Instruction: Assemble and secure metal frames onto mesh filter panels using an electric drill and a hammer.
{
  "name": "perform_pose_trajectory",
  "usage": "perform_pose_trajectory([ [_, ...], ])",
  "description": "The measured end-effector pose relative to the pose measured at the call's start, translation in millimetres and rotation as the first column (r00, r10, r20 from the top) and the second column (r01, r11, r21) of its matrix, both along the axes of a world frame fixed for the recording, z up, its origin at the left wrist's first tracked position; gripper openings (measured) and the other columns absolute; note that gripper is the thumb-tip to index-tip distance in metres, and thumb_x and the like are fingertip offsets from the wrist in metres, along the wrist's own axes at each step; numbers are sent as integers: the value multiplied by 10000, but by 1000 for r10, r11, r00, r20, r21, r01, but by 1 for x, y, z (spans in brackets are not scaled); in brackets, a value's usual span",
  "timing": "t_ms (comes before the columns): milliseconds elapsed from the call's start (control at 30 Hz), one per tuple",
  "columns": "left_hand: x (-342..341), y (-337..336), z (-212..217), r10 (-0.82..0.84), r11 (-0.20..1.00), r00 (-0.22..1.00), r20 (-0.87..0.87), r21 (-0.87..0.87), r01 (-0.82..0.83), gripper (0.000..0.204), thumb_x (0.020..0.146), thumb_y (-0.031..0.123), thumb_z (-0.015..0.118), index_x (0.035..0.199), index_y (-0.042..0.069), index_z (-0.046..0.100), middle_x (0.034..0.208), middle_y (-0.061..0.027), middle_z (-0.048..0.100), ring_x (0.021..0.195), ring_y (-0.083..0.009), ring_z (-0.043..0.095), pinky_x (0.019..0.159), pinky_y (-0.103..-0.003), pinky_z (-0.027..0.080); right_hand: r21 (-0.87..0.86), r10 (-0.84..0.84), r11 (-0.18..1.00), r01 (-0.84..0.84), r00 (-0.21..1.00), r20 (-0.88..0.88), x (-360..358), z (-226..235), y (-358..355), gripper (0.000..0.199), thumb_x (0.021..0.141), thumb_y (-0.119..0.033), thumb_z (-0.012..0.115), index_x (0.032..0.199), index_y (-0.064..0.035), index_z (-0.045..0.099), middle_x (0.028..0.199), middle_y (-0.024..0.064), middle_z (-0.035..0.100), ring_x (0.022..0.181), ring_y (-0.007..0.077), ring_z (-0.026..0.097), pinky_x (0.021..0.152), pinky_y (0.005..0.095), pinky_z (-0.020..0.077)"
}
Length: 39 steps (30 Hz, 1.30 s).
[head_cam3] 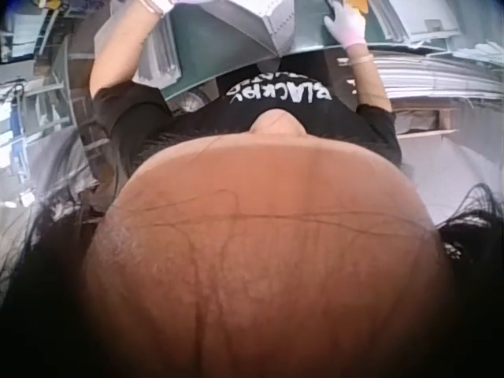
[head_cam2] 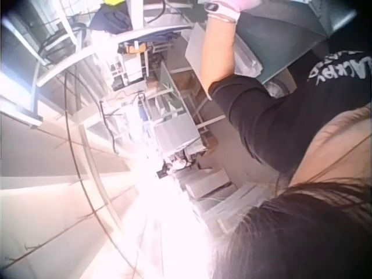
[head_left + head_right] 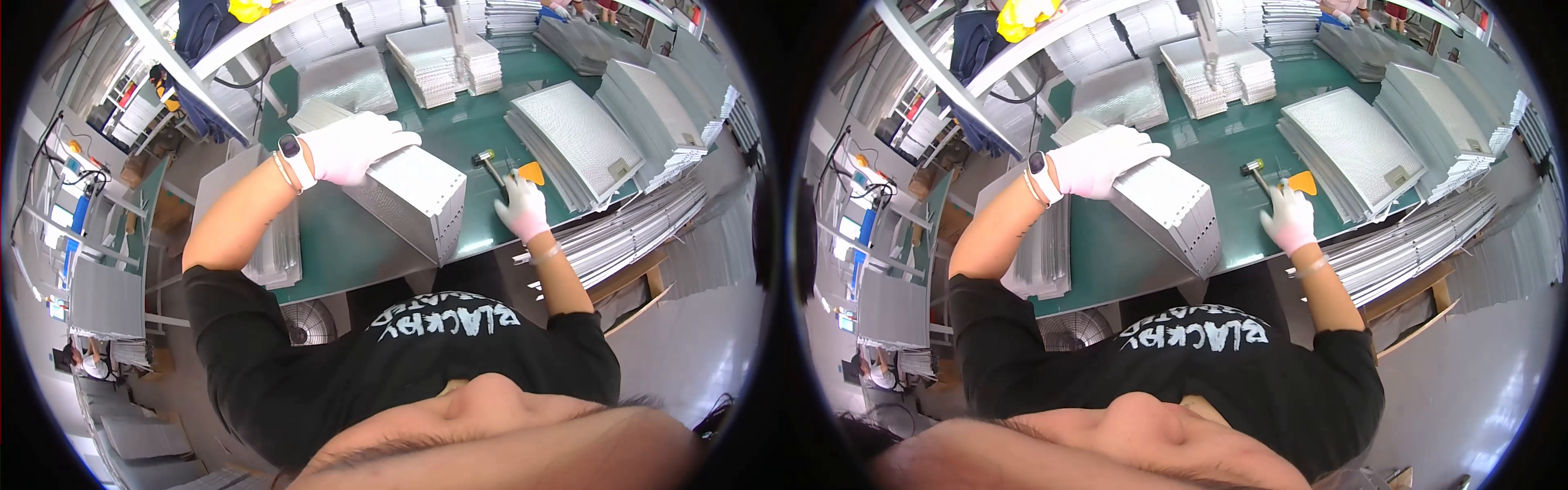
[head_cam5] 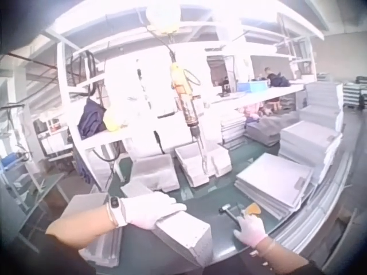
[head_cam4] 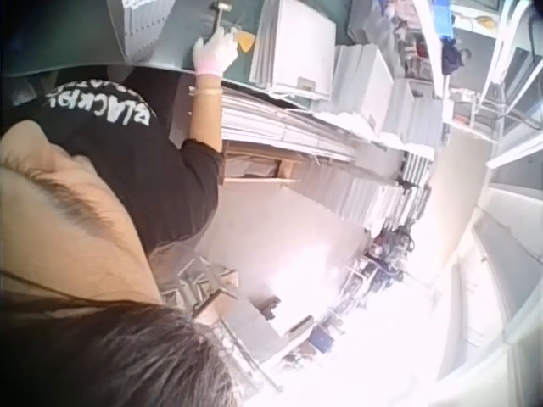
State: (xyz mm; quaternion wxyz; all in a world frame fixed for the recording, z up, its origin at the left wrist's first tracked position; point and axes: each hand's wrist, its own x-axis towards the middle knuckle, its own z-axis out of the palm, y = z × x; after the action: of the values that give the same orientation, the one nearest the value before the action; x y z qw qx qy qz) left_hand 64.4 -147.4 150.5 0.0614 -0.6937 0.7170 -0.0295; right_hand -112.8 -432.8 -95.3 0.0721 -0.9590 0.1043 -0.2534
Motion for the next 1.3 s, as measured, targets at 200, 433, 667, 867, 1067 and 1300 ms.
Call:
perform_pose_trajectory([
  [200, -17, -3, 4, -13, 995, 985, -175, -96, -4, 1008, 621, 228, 854, 1494, 51, 381, 1436, -209, 454, 1333, -405, 432, 1123, -491, 356, -298, -171, 950, 98, 958, -230, -5, -29, -8, 353, 862, -165, 629, 1198, -61, 593, 940, 104, 610, 854, 264, 626, 680, 399, 510],
  [433, -54, 3, -15, -4, 958, 987, -162, -285, -43, 1007, 648, 531, 821, 1446, 37, 455, 1484, -195, 456, 1385, -405, 416, 1169, -525, 302, -350, -168, 937, 2, 879, -447, 19, 2, -9, 486, 904, -149, 567, 1375, -45, 508, 972, 101, 652, 911, 252, 658, 717, 384, 521],
  [667, -41, -11, -22, -60, 954, 982, -181, -301, 3, 1001, 666, 511, 818, 1456, 29, 436, 1506, -212, 434, 1401, -405, 404, 1177, -519, 290, 178, -73, 964, 199, 837, -543, 20, 54, -15, 460, 957, -122, 522, 1394, 13, 469, 1016, 195, 697, 960, 338, 693, 850, 432, 536],
  [867, -40, -3, -23, -46, 961, 985, -164, -277, -1, 994, 690, 473, 814, 1478, 32, 398, 1530, -233, 386, 1425, -413, 362, 1185, -516, 272, 495, 339, 815, -300, 941, 12, -112, 180, -14, 542, 988, -88, 528, 1500, 2, 376, 930, 100, 623, 796, 144, 604, 744, 318, 501],
  [1067, -37, -8, -26, -72, 962, 984, -164, -273, 24, 945, 722, 436, 799, 1466, 14, 398, 1531, -243, 376, 1430, -422, 346, 1193, -511, 259, 107, 417, 742, -662, 581, 699, -142, 231, 27, 606, 1030, -155, 474, 1549, -14, 194, 890, 89, 535, 628, 119, 450, 524, 229, 389],
  [1300, -38, -7, -26, -61, 959, 986, -158, -284, 14, 920, 740, 409, 785, 1470, 6, 395, 1533, -243, 376, 1434, -417, 342, 1204, -494, 255, 5, 296, 954, -299, 940, -170, -131, 236, 33, 608, 864, 56, 567, 1454, 4, 430, 997, 215, 634, 863, 396, 635, 774, 464, 512],
])
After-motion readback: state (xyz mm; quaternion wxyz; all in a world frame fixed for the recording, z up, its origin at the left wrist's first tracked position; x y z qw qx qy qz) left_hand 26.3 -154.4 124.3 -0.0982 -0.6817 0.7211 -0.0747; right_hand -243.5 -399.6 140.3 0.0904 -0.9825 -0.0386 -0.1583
